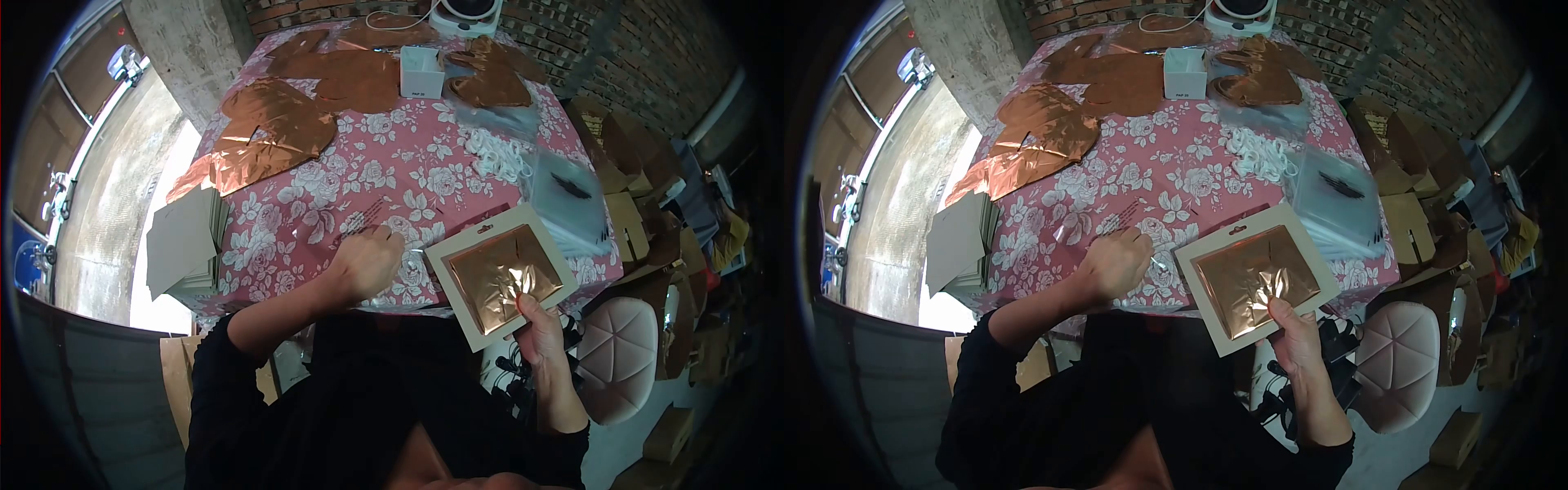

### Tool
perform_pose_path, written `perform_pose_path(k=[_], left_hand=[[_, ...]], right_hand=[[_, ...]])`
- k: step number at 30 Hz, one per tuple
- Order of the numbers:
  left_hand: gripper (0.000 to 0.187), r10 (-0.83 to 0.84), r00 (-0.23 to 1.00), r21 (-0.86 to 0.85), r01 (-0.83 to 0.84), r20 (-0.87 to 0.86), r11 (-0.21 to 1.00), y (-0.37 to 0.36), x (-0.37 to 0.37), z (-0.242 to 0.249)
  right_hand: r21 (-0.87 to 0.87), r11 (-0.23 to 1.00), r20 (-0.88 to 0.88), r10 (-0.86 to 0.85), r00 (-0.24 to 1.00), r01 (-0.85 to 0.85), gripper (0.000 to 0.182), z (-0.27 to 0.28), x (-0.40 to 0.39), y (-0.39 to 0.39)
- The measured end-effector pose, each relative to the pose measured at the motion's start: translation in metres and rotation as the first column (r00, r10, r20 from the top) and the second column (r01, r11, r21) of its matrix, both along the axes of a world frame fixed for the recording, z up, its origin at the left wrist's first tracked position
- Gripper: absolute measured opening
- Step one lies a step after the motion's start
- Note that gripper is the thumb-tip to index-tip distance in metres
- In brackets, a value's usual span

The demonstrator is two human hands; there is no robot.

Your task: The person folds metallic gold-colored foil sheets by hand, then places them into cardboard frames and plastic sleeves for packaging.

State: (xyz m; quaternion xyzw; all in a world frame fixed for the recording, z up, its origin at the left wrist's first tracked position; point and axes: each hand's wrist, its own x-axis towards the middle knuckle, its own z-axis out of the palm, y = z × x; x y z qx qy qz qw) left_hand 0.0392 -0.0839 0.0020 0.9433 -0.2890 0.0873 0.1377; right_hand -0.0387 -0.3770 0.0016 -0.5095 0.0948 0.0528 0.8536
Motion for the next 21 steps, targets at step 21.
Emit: perform_pose_path(k=[21], left_hand=[[0.008,0.04,0.938,-0.318,-0.156,-0.343,0.935,-0.009,0.011,-0.012]], right_hand=[[-0.003,0.972,-0.167,0.231,0.959,-0.234,0.049,-0.016,-0.004,0.01]])
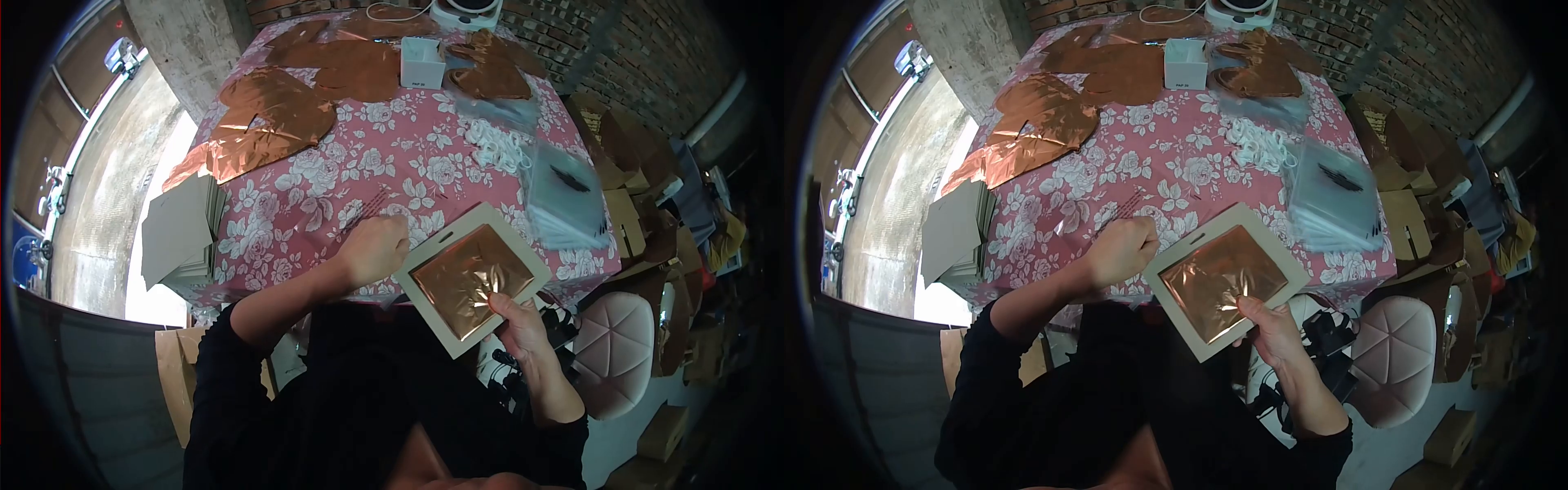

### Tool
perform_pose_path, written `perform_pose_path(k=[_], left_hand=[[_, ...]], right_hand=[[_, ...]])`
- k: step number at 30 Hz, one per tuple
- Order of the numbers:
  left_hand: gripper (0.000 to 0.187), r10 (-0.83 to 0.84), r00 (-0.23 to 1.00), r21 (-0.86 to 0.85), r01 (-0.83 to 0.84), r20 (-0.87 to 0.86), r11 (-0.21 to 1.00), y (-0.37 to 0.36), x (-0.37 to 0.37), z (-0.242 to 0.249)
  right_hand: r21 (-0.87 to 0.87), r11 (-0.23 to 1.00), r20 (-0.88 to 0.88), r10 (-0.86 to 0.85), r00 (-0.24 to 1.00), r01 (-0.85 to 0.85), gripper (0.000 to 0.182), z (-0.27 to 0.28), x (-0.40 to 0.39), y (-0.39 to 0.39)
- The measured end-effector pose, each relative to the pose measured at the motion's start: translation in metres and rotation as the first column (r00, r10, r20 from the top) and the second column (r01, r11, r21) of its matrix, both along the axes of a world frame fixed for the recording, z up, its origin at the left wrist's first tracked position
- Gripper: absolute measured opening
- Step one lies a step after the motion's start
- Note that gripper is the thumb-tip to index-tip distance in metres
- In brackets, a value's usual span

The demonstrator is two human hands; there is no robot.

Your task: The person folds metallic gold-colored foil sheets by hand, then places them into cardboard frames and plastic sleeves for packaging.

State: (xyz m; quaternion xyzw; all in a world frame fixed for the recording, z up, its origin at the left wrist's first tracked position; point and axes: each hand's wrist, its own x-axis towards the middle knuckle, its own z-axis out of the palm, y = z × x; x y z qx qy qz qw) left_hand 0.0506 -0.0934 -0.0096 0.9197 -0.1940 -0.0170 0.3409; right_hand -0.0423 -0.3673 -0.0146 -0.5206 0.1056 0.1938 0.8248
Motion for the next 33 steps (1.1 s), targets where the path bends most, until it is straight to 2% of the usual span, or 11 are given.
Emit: perform_pose_path(k=[4,5,9,11,17,24,26,33], left_hand=[[0.007,0.0,1.0,-0.006,0.0,0.016,1.0,-0.005,-0.002,0.004],[0.007,0.001,1.0,-0.009,0.0,0.014,1.0,-0.006,-0.003,0.004],[0.006,-0.017,0.997,-0.027,0.02,0.079,0.999,-0.008,-0.004,-0.001],[0.006,-0.035,0.992,-0.032,0.039,0.118,0.999,-0.009,-0.004,-0.001],[0.005,-0.027,0.999,-0.005,0.028,0.025,1.0,-0.009,-0.008,0.007],[0.006,-0.099,0.986,-0.003,0.1,0.135,0.995,-0.01,-0.013,0.004],[0.007,-0.1,0.986,0.008,0.1,0.133,0.995,-0.01,-0.015,0.009],[0.009,-0.072,0.994,0.064,0.067,0.08,0.996,-0.006,-0.012,0.004]], right_hand=[[0.049,0.998,-0.047,0.047,0.998,-0.044,0.051,-0.002,-0.001,0.007],[0.013,1.0,0.028,0.021,0.999,-0.022,0.026,-0.002,-0.002,0.013],[-0.002,1.0,0.013,0.029,0.999,-0.029,0.027,-0.004,-0.004,0.014],[0.044,0.997,-0.073,0.065,0.995,-0.062,0.052,-0.005,-0.004,0.01],[0.068,0.994,-0.053,0.092,0.994,-0.088,0.052,-0.007,-0.007,0.009],[0.053,0.995,-0.082,0.088,0.993,-0.084,0.051,-0.011,-0.004,0.014],[0.028,0.996,-0.037,0.086,0.996,-0.085,0.033,-0.011,-0.004,0.017],[0.033,0.993,-0.025,0.111,0.994,-0.11,0.035,-0.016,-0.002,0.006]])
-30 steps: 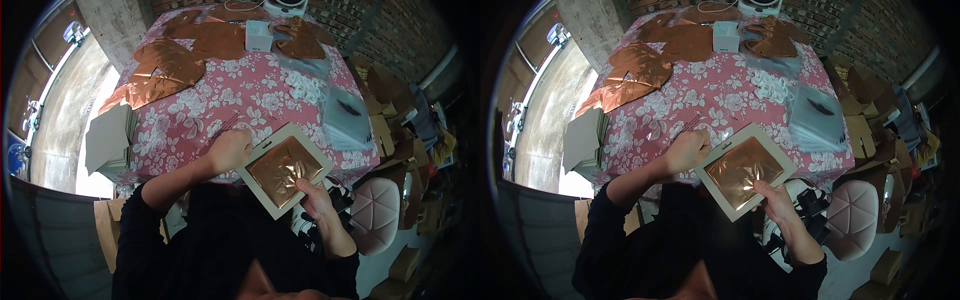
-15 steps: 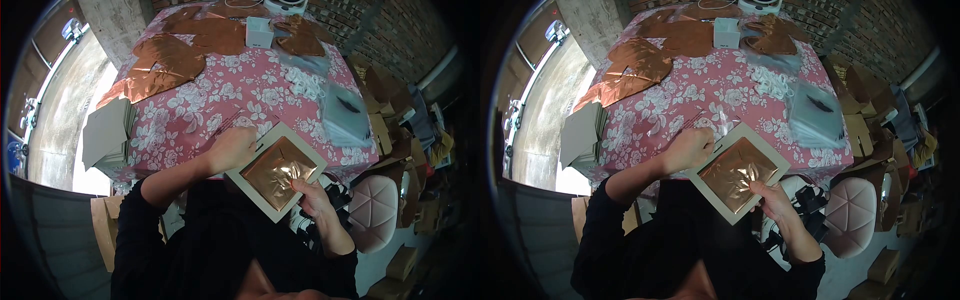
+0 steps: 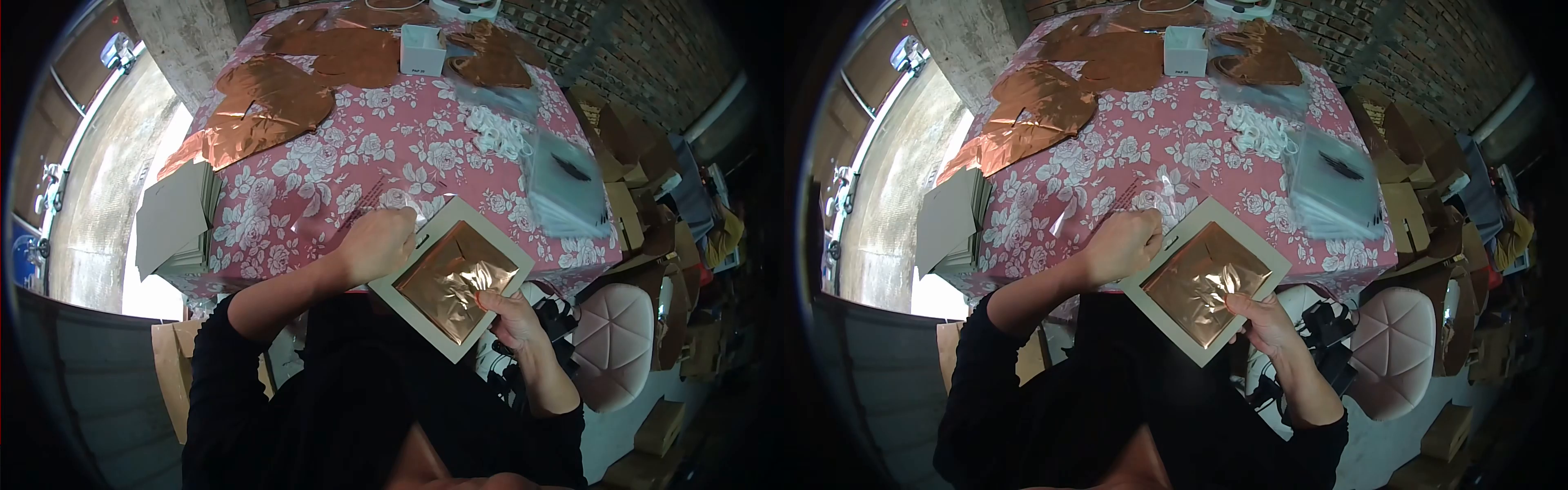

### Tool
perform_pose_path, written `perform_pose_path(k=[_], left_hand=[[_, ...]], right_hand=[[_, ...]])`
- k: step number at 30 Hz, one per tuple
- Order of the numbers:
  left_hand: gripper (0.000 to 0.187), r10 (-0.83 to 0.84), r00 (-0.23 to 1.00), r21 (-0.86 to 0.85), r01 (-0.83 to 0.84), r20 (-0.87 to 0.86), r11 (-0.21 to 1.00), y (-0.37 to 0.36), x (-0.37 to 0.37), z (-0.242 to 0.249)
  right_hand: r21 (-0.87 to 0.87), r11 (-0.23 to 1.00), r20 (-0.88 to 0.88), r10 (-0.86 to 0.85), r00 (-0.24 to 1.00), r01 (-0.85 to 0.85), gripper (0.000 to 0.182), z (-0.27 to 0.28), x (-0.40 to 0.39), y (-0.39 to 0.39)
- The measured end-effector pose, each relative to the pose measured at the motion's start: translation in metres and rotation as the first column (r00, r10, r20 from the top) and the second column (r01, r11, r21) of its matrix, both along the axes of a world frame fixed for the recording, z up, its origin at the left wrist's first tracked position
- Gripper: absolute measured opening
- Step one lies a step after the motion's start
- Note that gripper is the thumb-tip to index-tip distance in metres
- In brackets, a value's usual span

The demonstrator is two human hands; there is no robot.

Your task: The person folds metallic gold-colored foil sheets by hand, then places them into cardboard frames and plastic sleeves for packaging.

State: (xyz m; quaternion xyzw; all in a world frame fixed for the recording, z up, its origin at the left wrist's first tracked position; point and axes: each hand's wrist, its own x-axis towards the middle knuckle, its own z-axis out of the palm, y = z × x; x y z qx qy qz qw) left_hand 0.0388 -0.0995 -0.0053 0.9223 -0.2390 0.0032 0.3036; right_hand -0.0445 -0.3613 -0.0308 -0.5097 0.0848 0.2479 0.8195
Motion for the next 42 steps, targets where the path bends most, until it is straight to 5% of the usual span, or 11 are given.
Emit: perform_pose_path(k=[18,26,38,42], left_hand=[[0.012,-0.064,0.998,0.04,0.064,-0.004,0.997,-0.01,-0.01,0.009],[0.017,-0.084,0.994,0.13,0.075,0.063,0.989,-0.005,-0.015,0.012],[0.016,-0.088,0.994,0.209,0.073,0.062,0.975,0.002,-0.022,0.009],[0.015,-0.1,0.978,0.213,0.061,0.181,0.975,0.015,-0.035,0.004]], right_hand=[[0.011,0.999,-0.07,0.051,0.996,-0.05,0.048,-0.003,0.005,0.006],[0.036,0.999,-0.05,-0.031,0.998,0.033,0.028,-0.004,-0.002,0.028],[0.086,0.996,-0.038,0.042,0.998,-0.038,0.032,-0.01,-0.001,0.031],[0.061,0.998,-0.037,-0.014,0.999,0.016,0.034,-0.011,-0.003,0.036]])
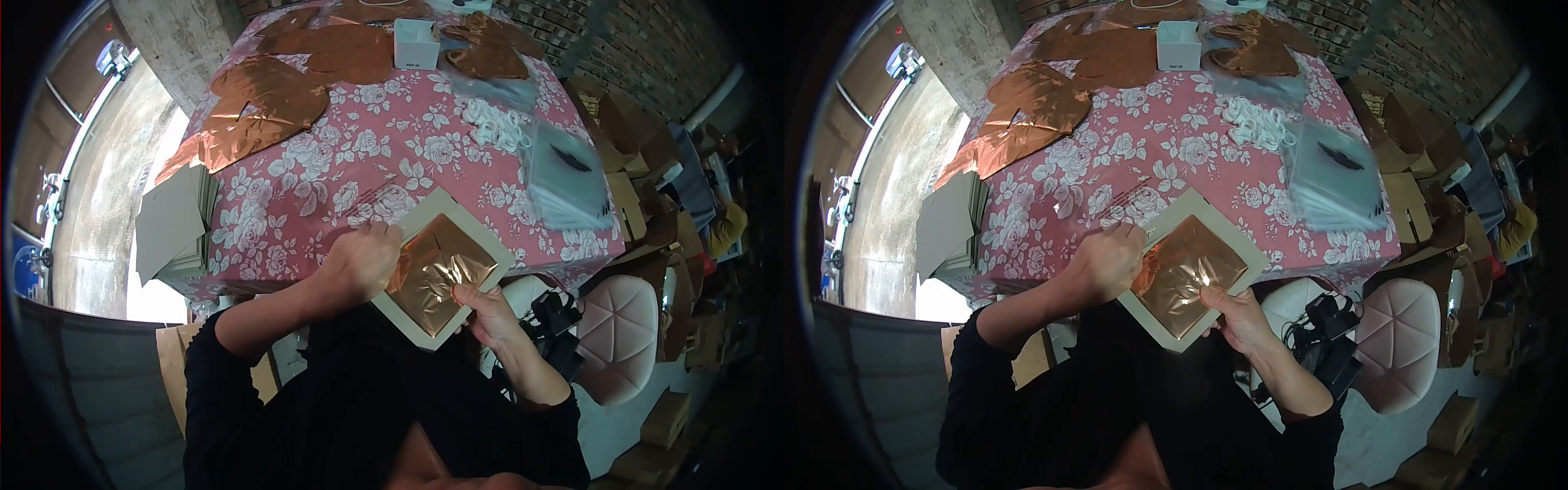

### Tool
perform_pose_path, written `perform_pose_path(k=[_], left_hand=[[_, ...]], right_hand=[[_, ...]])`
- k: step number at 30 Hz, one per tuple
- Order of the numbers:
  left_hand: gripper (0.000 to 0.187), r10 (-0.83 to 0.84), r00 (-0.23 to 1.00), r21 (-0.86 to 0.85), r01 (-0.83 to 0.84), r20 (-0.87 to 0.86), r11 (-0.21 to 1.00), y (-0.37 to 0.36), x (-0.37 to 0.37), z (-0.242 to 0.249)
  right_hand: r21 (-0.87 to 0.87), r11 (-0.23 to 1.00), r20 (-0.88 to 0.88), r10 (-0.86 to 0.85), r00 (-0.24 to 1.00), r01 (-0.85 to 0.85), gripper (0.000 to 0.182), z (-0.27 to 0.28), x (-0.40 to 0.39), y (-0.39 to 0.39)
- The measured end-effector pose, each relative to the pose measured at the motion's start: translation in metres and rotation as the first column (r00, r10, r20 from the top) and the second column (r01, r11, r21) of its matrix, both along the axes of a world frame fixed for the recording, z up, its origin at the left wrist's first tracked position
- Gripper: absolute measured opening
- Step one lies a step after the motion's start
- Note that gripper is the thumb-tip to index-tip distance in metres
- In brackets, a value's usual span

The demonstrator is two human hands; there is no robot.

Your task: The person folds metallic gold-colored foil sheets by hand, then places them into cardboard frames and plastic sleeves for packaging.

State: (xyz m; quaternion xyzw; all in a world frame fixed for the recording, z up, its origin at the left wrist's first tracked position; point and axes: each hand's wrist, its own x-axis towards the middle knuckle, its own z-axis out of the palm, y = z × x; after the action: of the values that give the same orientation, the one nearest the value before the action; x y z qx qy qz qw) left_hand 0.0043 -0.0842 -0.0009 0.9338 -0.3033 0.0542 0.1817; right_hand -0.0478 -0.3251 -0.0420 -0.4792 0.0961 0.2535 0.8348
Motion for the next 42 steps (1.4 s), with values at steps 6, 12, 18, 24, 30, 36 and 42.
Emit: perform_pose_path(k=[6,12,18,24,30,36,42], left_hand=[[0.018,-0.059,0.991,-0.047,0.065,0.12,0.997,0.002,-0.006,-0.003],[0.019,-0.052,0.991,-0.084,0.063,0.126,0.994,0.01,-0.018,0.004],[0.031,-0.089,0.968,-0.064,0.107,0.233,0.992,0.013,-0.02,0.012],[0.049,0.291,0.944,-0.38,-0.215,0.156,0.9,0.031,-0.024,0.014],[0.054,0.135,0.844,-0.853,-0.522,-0.518,-0.013,0.038,-0.027,-0.001],[0.031,-0.38,0.652,-0.675,-0.732,-0.657,-0.088,0.038,-0.026,-0.003],[0.033,-0.396,0.735,-0.758,-0.639,-0.55,-0.134,0.041,-0.024,-0.002]], right_hand=[[0.027,0.999,0.025,-0.038,0.999,0.038,0.019,0.0,-0.002,0.015],[0.032,0.994,0.058,-0.102,0.993,0.1,0.017,0.001,-0.004,0.024],[0.122,0.988,0.136,-0.111,0.985,0.094,0.025,-0.013,-0.006,0.037],[0.155,0.984,0.286,-0.134,0.949,0.092,0.044,-0.008,-0.003,0.048],[0.199,0.977,0.302,-0.135,0.944,0.075,0.045,-0.002,-0.004,0.058],[0.229,0.972,0.355,-0.127,0.926,0.045,0.038,-0.012,-0.005,0.07],[0.212,0.976,0.28,-0.11,0.954,0.05,0.016,-0.005,-0.001,0.055]])
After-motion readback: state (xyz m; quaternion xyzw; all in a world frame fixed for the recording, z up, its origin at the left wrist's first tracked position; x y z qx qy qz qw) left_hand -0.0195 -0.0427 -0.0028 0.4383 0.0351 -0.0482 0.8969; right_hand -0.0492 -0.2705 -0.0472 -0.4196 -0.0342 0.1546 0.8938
